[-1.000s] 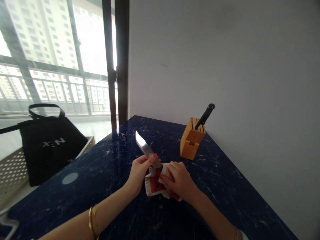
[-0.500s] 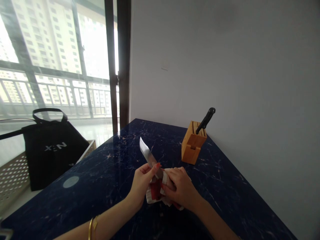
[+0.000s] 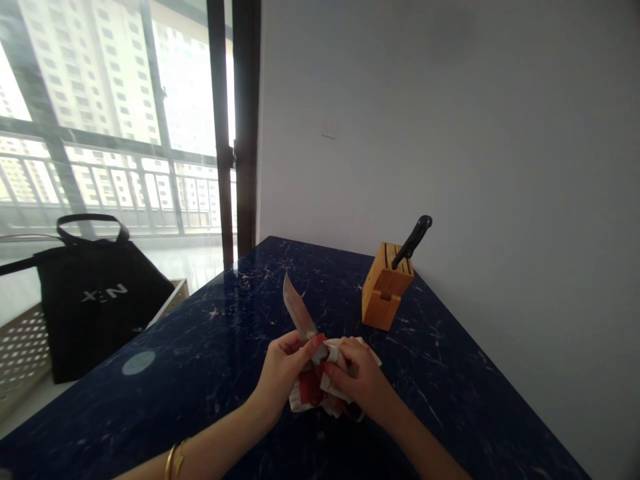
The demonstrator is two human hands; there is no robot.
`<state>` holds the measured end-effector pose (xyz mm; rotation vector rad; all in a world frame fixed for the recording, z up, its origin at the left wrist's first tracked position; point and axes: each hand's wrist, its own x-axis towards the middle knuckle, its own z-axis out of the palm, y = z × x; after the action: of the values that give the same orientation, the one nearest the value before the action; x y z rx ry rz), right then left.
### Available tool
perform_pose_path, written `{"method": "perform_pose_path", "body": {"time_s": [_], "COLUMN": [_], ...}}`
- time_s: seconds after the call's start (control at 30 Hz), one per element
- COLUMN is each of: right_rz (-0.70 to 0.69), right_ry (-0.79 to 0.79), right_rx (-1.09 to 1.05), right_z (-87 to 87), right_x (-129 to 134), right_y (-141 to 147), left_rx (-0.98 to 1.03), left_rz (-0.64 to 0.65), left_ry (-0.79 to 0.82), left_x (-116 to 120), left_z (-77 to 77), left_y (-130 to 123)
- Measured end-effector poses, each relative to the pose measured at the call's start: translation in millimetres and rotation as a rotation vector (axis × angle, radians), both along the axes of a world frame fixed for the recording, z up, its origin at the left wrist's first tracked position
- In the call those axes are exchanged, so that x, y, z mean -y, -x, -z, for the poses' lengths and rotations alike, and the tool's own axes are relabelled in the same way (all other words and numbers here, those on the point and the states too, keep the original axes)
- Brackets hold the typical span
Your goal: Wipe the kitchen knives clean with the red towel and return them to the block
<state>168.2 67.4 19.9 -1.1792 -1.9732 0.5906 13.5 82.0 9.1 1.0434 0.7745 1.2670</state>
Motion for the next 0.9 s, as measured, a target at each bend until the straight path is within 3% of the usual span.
{"method": "perform_pose_path", "body": {"time_s": [0.13, 0.33, 0.5, 0.63, 0.9], "right_rz": [0.129, 0.088, 0.118, 0.094, 0.107], "right_ry": [0.091, -0.069, -0.157, -0.162, -0.202], "right_rx": [-0.15, 0.16, 0.401, 0.448, 0.442], "right_z": [4.1, 3.5, 0.0, 0.6, 3.0], "right_x": [-5.8, -0.7, -1.8, -3.2, 0.1], "right_y": [-5.1, 4.0, -1.1, -9.0, -4.1], "left_rx": [0.001, 0.038, 0.022, 0.035, 0.048], "left_rz": [-0.035, -0.006, -0.092, -0.18, -0.134], "left_ry": [-0.013, 0.059, 0.011, -0.014, 0.013], "left_x": [-1.8, 1.6, -3.9, -14.6, -21.5], "left_z": [0.7, 8.0, -0.1, -0.8, 5.1], "left_y": [0.0, -5.3, 1.3, 8.9, 11.2]}}
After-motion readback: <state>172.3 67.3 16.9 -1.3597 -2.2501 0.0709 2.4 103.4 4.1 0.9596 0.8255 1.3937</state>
